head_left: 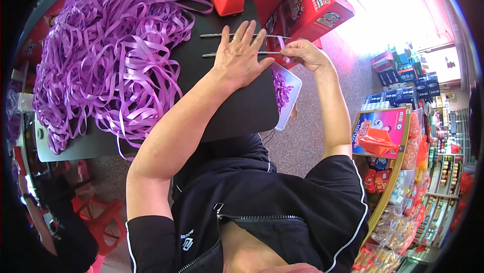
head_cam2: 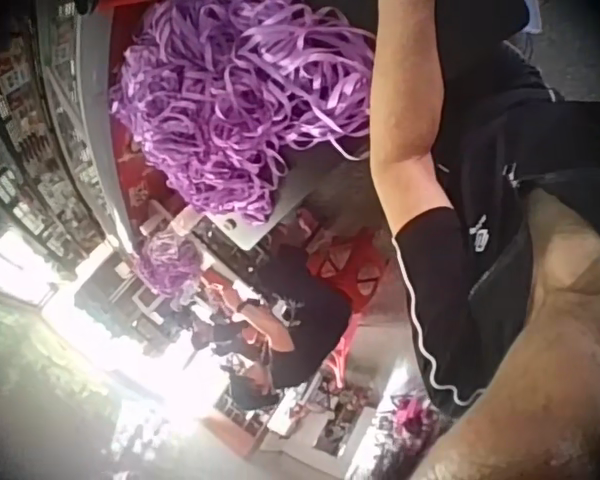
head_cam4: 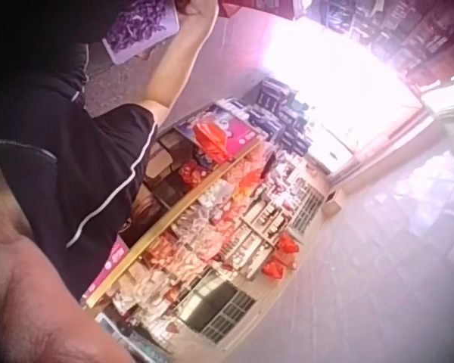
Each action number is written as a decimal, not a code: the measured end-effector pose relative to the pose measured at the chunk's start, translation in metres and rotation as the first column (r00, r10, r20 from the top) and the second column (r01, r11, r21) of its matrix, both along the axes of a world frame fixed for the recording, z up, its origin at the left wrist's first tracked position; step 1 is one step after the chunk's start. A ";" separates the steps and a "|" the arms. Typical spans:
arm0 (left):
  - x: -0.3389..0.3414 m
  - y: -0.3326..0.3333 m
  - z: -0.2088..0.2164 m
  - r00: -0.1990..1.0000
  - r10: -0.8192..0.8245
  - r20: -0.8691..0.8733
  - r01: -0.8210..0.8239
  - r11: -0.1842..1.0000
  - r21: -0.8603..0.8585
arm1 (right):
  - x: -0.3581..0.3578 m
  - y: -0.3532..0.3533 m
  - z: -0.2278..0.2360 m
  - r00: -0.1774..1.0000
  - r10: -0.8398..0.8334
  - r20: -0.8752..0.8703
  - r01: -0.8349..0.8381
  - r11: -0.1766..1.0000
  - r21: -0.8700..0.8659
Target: Measure, wrap, and cut purple ribbons using a metal rod jig.
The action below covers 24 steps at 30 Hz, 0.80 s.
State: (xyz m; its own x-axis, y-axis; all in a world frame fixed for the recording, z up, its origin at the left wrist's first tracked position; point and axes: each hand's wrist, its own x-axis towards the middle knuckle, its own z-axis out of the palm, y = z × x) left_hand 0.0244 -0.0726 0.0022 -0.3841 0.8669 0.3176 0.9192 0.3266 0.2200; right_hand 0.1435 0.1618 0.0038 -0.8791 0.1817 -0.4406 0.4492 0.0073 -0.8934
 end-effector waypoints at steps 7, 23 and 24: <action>0.001 0.002 -0.004 1.000 -0.002 -0.013 0.002 0.999 0.034 | -0.006 0.014 0.027 0.997 0.079 0.002 -0.073 0.907 0.414; -0.001 0.000 -0.005 0.999 0.013 -0.053 -0.011 0.999 0.035 | -0.031 0.009 0.006 0.994 -0.091 -0.061 0.094 0.995 0.045; -0.001 0.001 -0.005 0.998 0.013 -0.055 -0.012 0.999 0.033 | -0.027 0.004 0.010 0.981 -0.155 -0.116 0.163 0.985 0.063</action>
State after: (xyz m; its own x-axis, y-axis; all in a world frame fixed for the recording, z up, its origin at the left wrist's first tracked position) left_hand 0.0234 -0.0720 -0.0028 -0.3760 0.8509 0.3669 0.9261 0.3317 0.1798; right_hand 0.1163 0.1655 0.0135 -0.8790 0.3506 -0.3231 0.3484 0.0097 -0.9373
